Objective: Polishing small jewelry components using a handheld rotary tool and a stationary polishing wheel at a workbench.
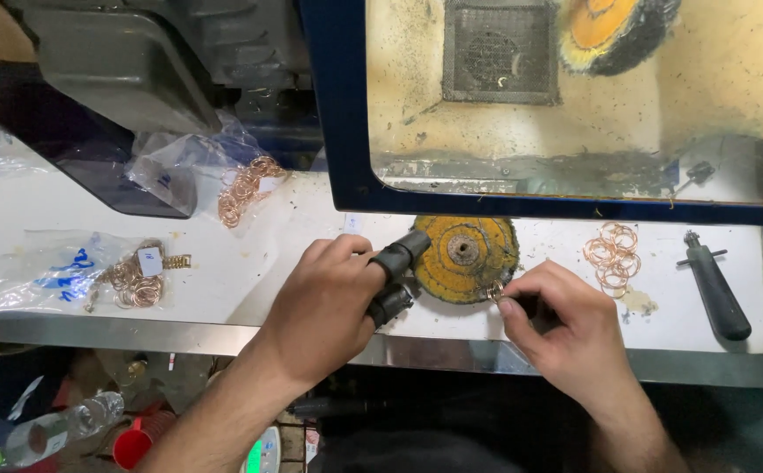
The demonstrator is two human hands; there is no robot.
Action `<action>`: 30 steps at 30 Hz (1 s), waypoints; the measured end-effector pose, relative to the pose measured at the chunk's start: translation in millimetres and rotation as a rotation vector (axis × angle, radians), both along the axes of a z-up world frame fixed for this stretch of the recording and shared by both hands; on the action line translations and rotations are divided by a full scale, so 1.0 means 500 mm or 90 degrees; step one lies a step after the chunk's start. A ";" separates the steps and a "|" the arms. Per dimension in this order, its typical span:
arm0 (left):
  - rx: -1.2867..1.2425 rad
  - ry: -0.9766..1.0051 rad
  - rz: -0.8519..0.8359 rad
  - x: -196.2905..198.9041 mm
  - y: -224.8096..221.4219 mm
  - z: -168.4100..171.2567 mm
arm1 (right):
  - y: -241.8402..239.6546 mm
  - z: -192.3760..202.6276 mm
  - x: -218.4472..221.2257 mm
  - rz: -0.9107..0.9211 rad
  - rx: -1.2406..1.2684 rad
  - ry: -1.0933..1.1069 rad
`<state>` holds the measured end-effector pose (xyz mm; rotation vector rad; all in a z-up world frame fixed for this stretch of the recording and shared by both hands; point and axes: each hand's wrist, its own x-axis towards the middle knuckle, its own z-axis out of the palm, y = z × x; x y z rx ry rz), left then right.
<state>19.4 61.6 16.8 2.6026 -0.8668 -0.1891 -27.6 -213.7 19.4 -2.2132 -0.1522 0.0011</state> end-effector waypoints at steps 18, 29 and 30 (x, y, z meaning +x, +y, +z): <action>0.025 0.122 0.183 -0.054 0.059 -0.003 | -0.005 -0.001 0.001 0.002 0.006 0.013; -0.087 -0.122 0.155 -0.034 0.070 0.005 | -0.006 -0.001 0.000 -0.008 0.017 0.002; -0.121 -0.133 0.148 -0.034 0.076 0.019 | -0.005 -0.002 0.000 -0.001 0.021 0.004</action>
